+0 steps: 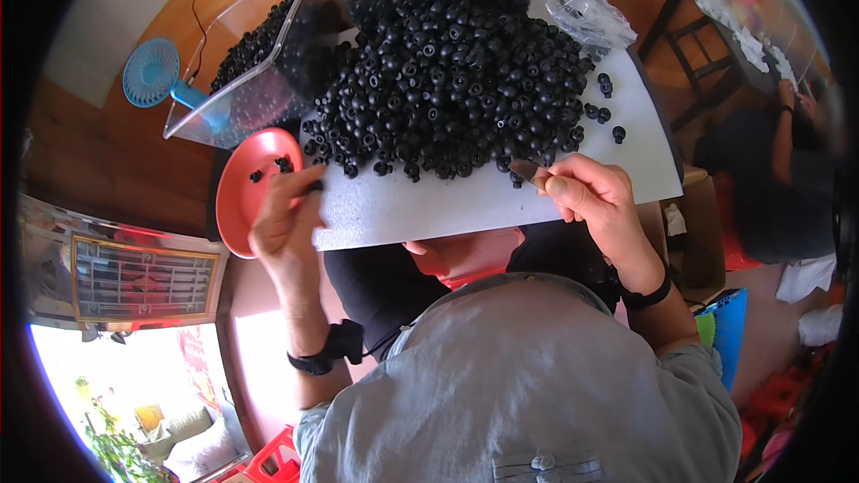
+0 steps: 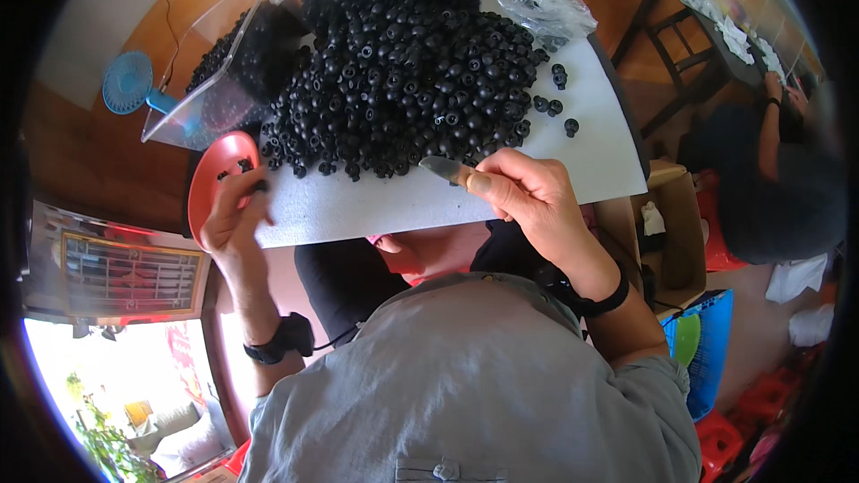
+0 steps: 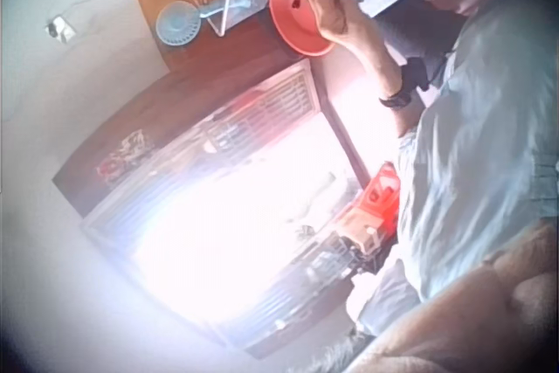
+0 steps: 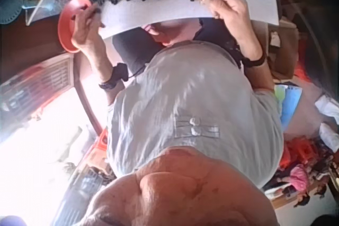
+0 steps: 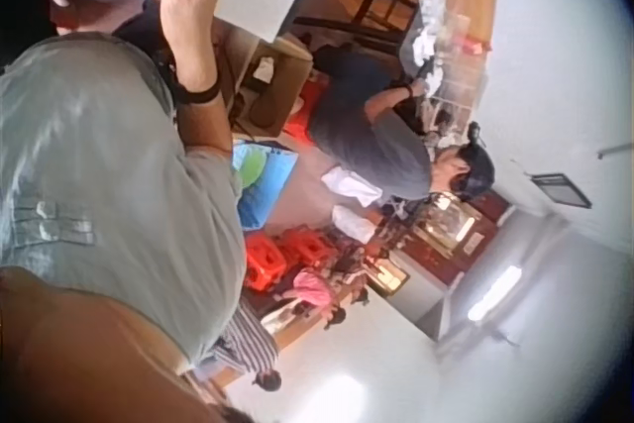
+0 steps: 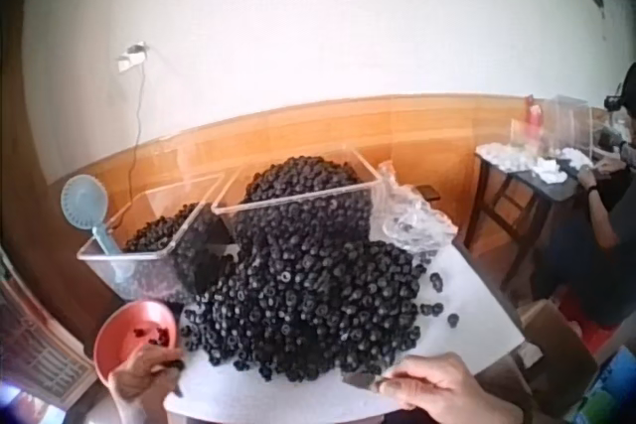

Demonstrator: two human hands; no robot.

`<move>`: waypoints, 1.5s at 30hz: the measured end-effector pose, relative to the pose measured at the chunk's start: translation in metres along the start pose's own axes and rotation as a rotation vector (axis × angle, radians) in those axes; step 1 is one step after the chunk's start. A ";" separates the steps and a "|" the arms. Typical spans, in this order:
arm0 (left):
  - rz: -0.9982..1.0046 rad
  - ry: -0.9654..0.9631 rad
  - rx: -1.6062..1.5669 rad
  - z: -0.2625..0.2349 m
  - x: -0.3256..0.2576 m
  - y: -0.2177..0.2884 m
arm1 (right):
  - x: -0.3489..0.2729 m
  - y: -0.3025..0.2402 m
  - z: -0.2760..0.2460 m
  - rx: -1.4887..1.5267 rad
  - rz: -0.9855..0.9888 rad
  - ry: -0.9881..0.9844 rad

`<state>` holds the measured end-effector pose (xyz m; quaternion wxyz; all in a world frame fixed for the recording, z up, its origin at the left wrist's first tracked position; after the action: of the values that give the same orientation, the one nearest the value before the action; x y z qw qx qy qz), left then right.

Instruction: Trimming or cleaning small black shoe components using a small knife.

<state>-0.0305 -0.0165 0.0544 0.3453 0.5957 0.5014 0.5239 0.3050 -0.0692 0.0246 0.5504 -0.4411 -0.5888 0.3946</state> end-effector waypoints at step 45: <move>0.994 -0.272 0.973 0.195 0.086 0.063 | -0.008 0.002 -0.005 -0.017 -0.095 -0.034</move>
<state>0.1694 0.0717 0.0956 -0.1805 0.9009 0.2996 0.2571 0.3099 -0.0761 0.0210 0.5549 -0.4104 -0.6216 0.3705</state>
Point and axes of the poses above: each hand's wrist, its own x-axis towards the middle knuckle, its own z-axis out of the palm, y = z × x, the point moved 4 cm from there along x, towards the middle knuckle, and after that the axes turned 7 degrees about -z, right-handed, at the moved point
